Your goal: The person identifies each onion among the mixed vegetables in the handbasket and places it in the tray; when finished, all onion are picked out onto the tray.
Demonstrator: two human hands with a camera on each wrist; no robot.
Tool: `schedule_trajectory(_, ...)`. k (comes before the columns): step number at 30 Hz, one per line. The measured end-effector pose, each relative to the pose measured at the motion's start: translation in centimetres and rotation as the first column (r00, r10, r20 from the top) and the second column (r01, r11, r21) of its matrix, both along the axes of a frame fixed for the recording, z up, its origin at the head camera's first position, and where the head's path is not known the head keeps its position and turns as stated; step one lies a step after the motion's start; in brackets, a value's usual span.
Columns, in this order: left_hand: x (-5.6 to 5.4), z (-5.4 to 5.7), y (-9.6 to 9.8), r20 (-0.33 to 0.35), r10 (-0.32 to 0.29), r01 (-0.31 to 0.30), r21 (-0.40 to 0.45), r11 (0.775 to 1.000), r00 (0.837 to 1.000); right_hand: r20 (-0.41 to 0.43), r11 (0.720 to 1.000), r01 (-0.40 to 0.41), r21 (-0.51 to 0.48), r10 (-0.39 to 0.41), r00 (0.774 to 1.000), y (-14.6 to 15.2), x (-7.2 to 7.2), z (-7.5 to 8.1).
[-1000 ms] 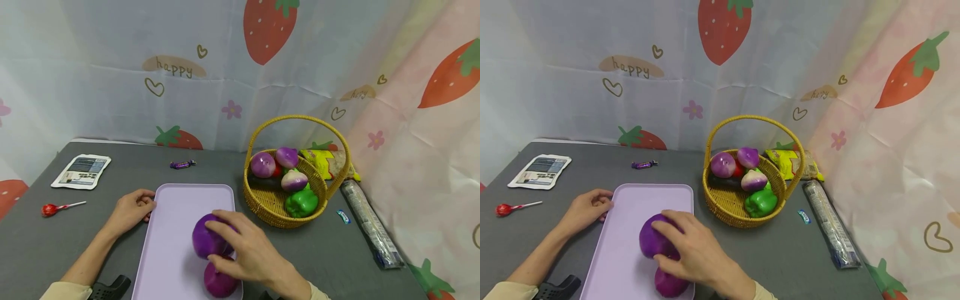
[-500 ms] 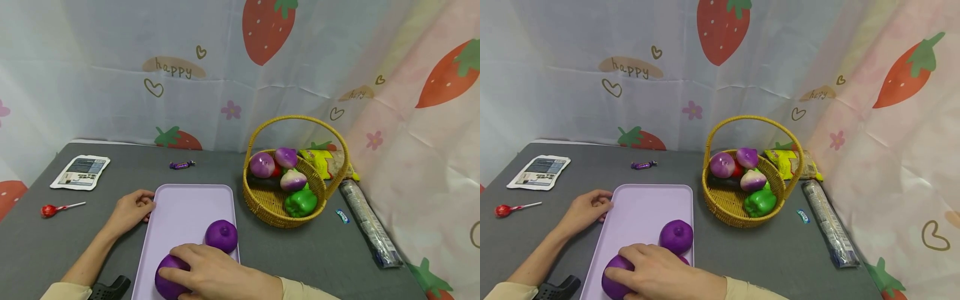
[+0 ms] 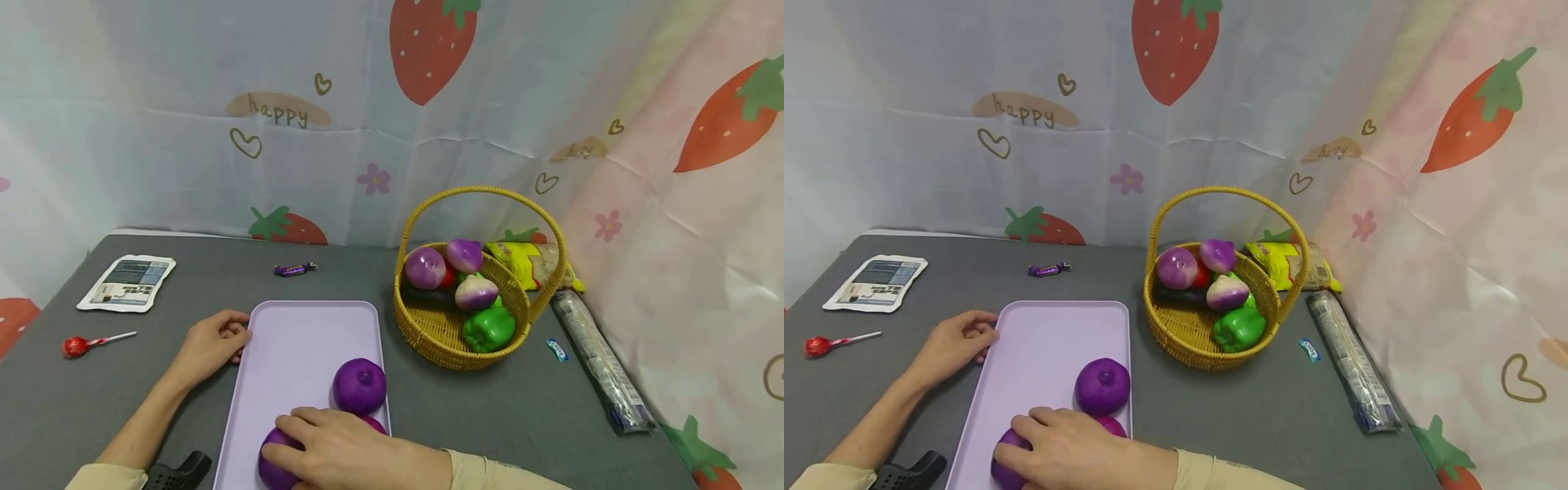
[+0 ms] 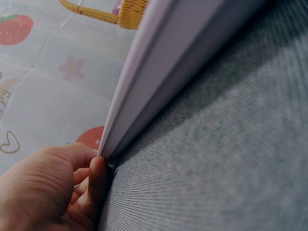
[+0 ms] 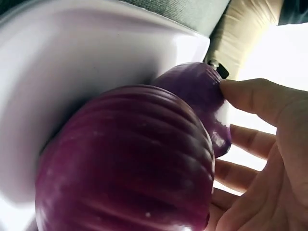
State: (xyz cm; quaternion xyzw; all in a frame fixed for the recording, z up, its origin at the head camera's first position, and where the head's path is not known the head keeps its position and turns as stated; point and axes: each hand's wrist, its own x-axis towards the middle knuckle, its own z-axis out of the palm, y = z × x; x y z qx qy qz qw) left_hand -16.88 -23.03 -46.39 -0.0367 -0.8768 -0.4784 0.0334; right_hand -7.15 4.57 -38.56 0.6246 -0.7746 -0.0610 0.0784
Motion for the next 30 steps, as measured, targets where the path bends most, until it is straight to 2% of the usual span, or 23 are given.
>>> schedule_trajectory(9,0.1,0.2,0.0,0.003,0.0,0.0,0.002,1.0,1.0,0.078,0.991,0.08,0.106,-0.089,0.993,0.3,-0.1,0.4)
schedule_trajectory(18,0.0,-0.2,-0.1,-0.005,0.0,0.0,0.006,1.0,1.0,0.077,0.987,0.107,0.122,-0.117,0.99,0.5,0.0,0.4)
schedule_trajectory(23,-0.1,-0.3,-0.1,-0.004,0.005,-0.005,-0.009,1.0,1.0,0.051,0.992,0.097,0.083,-0.102,0.994,0.7,0.0,0.6)
schedule_trajectory(30,-0.1,-0.4,0.0,-0.003,0.014,-0.014,-0.021,1.0,1.0,-0.011,0.992,0.11,-0.061,-0.111,0.994,1.5,-0.4,1.1)
